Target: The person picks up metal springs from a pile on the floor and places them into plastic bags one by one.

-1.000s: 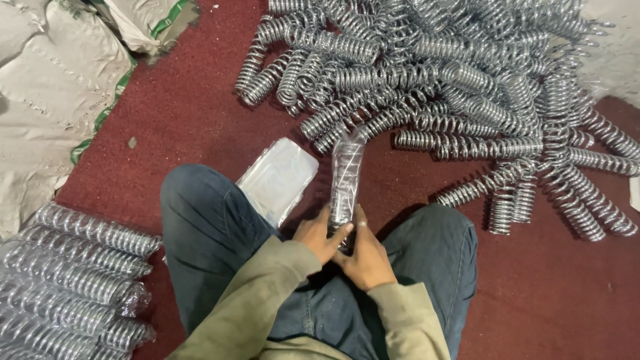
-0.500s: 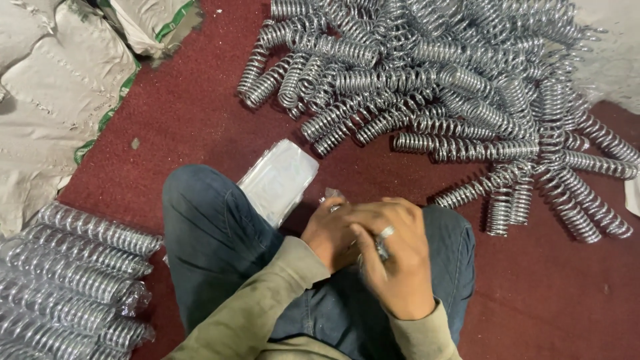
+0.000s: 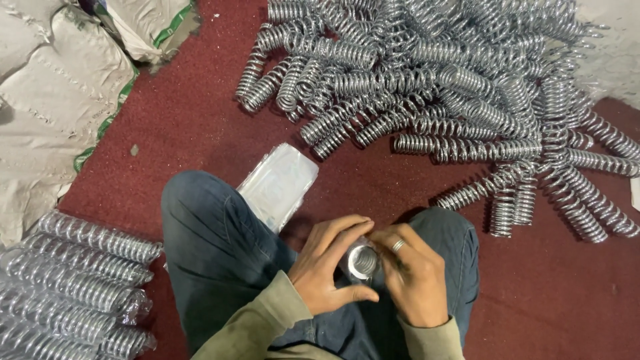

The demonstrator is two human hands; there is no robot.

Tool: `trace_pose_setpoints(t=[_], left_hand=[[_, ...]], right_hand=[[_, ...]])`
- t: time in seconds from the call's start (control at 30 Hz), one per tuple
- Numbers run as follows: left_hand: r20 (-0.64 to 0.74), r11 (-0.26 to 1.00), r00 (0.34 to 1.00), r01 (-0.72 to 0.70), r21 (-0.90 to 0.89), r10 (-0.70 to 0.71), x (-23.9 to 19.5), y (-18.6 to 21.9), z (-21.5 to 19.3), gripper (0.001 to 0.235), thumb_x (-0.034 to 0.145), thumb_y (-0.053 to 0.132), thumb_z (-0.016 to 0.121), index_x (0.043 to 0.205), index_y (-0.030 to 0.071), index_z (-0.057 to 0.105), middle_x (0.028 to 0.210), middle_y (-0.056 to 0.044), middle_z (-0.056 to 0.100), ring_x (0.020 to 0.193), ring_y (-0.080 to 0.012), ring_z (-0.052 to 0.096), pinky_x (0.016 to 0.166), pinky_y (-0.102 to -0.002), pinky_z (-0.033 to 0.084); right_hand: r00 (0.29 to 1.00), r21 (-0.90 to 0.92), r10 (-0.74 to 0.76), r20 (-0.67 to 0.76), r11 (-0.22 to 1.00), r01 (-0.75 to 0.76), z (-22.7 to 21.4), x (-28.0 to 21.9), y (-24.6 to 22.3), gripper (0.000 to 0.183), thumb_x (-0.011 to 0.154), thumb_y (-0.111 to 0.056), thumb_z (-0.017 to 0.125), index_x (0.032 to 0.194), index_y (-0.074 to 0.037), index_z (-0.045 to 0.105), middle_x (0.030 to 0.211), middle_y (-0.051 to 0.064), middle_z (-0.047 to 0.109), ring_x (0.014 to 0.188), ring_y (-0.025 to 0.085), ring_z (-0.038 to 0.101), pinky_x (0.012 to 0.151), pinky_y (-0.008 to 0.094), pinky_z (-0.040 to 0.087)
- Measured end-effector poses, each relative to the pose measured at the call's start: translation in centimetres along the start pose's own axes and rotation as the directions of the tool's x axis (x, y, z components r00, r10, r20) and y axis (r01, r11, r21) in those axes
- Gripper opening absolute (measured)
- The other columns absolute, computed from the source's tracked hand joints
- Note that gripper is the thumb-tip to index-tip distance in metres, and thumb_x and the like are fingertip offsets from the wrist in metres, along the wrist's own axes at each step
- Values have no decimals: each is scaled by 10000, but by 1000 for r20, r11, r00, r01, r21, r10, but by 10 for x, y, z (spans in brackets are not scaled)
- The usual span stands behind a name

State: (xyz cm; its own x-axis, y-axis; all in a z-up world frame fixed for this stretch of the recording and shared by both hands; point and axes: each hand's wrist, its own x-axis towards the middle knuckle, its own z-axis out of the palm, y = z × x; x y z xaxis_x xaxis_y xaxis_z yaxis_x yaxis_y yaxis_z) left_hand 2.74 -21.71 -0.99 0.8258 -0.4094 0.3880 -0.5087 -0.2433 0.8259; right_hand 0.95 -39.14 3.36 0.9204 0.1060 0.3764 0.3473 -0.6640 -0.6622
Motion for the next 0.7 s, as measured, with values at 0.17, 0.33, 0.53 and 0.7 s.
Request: trace_pose_setpoints(t=[0.17,0.33,0.53,0.7], left_hand=[[55,983,984,-173,64,170,-2,-43,29,543,923,259,703,1404,57,553,1374,-98,660,1276,-264,637,1110,-449,423],[-185,987,982,5,-161,-36,-4,-30,41,192,669,45,623,845,92,682,933,-7,688,796,-195,627,765,-347,446],[-202,986,978,-75,-151,43,-18,-23,38,308,787,138,784,1065,116,654,958,-24,711,875,-243,687,861,-376,487],[-111,993,993,26,-112,-39,-41,-58,24,444,709,285,841,1084,157,642,1031,-20,719,965,-250,686,941,-390,471]], right_hand=[[981,-45,-186,59,981,189,15,-4,-18,144,929,5,658,1034,-40,744,1002,78,714,888,251,655,802,348,545],[992,-250,-116,-52,963,100,17,-18,-24,187,875,-369,758,909,-189,719,971,-20,641,1021,242,573,925,395,386],[899,-64,366,241,930,-362,13,-4,10,422,779,-334,805,1154,-172,699,1292,32,609,1266,245,576,1034,466,437],[916,-143,207,345,976,-166,25,8,-8,362,861,-348,698,1167,-156,674,1230,16,665,1122,255,644,912,435,490]])
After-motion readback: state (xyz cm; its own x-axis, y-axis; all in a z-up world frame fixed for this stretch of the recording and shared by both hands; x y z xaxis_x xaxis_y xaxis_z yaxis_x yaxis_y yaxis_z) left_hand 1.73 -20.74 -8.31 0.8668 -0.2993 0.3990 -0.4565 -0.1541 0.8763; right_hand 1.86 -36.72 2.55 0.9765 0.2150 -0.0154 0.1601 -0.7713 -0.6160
